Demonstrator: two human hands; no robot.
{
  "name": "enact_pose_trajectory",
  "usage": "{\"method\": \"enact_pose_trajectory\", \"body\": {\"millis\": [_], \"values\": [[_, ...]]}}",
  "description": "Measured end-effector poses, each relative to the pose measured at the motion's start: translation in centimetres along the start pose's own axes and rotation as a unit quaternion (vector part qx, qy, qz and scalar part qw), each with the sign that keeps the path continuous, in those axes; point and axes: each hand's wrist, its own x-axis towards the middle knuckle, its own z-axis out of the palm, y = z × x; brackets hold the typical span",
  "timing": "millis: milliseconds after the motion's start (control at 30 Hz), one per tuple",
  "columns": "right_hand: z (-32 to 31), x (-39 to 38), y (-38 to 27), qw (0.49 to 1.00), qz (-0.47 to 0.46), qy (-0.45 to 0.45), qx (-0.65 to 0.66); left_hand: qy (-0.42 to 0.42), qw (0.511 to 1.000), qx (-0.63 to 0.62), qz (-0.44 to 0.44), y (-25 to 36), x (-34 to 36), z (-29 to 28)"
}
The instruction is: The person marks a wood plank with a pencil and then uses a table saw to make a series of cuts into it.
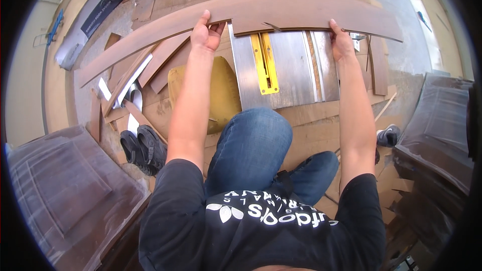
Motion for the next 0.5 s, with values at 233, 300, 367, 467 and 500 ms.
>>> {"method": "enact_pose_trajectory", "body": {"millis": [233, 300, 367, 467, 500], "values": [[-1.4, -1.3, 0.2, 1.000, 0.007, 0.010, 0.003, 0.008, 1.000, 0.004, -0.005, -0.1, -2.4, -0.5], [-1.5, -1.7, 0.3, 1.000, 0.009, 0.015, -0.002, 0.005, 1.000, 0.004, -0.004, -0.1, -2.8, -0.7], [-2.0, -2.1, 0.3, 1.000, 0.009, 0.003, 0.000, 0.001, 1.000, 0.003, -0.006, -0.5, -3.4, -0.6], [-1.2, -3.3, 0.1, 1.000, 0.005, 0.012, 0.013, 0.008, 1.000, -0.007, -0.003, -0.8, -3.7, -1.1], [-1.0, -3.4, 0.1, 1.000, 0.009, 0.011, 0.013, 0.001, 1.000, -0.006, 0.005, -1.1, -3.8, -1.4]]}}
